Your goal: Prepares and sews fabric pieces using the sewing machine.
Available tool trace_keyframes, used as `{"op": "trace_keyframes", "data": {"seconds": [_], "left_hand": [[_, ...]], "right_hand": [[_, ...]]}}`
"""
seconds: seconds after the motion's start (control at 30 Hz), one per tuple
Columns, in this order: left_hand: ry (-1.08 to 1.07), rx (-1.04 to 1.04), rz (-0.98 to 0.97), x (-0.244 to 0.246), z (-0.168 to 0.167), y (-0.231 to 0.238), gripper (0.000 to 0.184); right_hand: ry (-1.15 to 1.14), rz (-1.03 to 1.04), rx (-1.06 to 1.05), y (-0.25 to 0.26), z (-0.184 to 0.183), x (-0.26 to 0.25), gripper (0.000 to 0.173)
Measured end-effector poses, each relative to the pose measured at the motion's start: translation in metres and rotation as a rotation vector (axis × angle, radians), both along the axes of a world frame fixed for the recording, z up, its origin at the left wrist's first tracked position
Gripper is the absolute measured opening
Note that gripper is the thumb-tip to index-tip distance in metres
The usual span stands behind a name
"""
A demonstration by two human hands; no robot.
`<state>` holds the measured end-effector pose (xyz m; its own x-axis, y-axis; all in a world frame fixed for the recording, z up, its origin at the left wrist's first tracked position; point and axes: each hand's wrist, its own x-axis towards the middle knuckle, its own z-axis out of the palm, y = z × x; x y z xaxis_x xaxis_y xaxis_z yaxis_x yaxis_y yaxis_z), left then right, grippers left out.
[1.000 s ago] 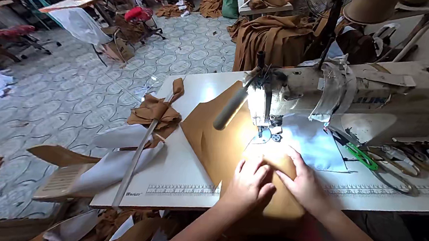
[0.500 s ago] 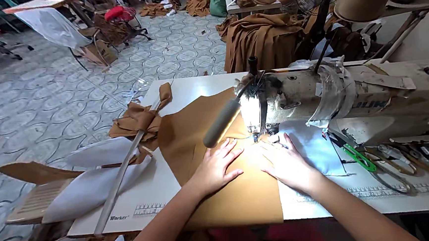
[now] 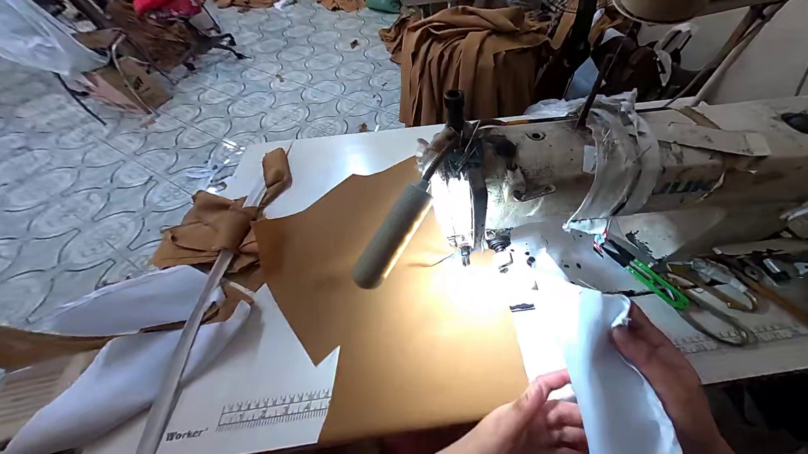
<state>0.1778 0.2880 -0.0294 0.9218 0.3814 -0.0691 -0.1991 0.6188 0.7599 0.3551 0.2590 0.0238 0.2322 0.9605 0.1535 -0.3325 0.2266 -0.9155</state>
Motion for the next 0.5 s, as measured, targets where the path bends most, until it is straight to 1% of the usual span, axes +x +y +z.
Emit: {"op": "trace_keyframes", "data": {"seconds": [0.03,0.07,0.1,0.17,0.2,0.23,0.27,0.3,0.33,0.37,0.4,0.43,0.47,0.5], "left_hand": [[-0.063,-0.141,0.019,0.011,-0.002,-0.002,0.089],[-0.117,-0.249,0.07,0.017,0.0,-0.001,0.086],[-0.155,-0.333,0.157,0.02,0.004,0.003,0.077],[-0.185,-0.399,0.395,0.012,0.015,0.015,0.047],[-0.151,-0.363,0.563,0.005,0.021,0.019,0.027],[-0.068,-0.237,0.738,-0.002,0.025,0.022,0.021],[0.005,-0.065,0.88,-0.011,0.023,0.026,0.035],[0.047,0.15,0.962,-0.023,0.017,0.032,0.054],[0.089,0.393,1.001,-0.038,0.007,0.039,0.065],[0.198,0.614,1.032,-0.053,-0.002,0.045,0.064],[0.362,0.79,1.031,-0.067,-0.009,0.05,0.057],[0.563,0.911,0.972,-0.081,-0.014,0.053,0.052],[0.745,0.986,0.869,-0.092,-0.015,0.054,0.051],[0.86,1.03,0.79,-0.099,-0.015,0.054,0.051]], "right_hand": [[0.06,0.029,0.025,-0.004,0.003,-0.005,0.023],[0.118,0.05,0.048,-0.008,0.002,-0.01,0.023],[0.179,0.084,0.079,-0.013,-0.001,-0.015,0.023],[0.269,0.17,0.129,-0.023,-0.007,-0.021,0.023],[0.29,0.213,0.139,-0.028,-0.012,-0.022,0.024],[0.295,0.249,0.138,-0.031,-0.019,-0.023,0.024],[0.295,0.259,0.103,-0.034,-0.028,-0.025,0.024],[0.283,0.237,0.016,-0.039,-0.036,-0.029,0.024],[0.268,0.197,-0.115,-0.045,-0.042,-0.034,0.025],[0.24,0.189,-0.252,-0.049,-0.047,-0.037,0.028],[0.181,0.235,-0.363,-0.051,-0.054,-0.037,0.026],[0.106,0.277,-0.429,-0.053,-0.06,-0.036,0.022],[-0.012,0.288,-0.415,-0.056,-0.066,-0.035,0.021],[-0.195,0.24,-0.312,-0.058,-0.072,-0.032,0.024]]}}
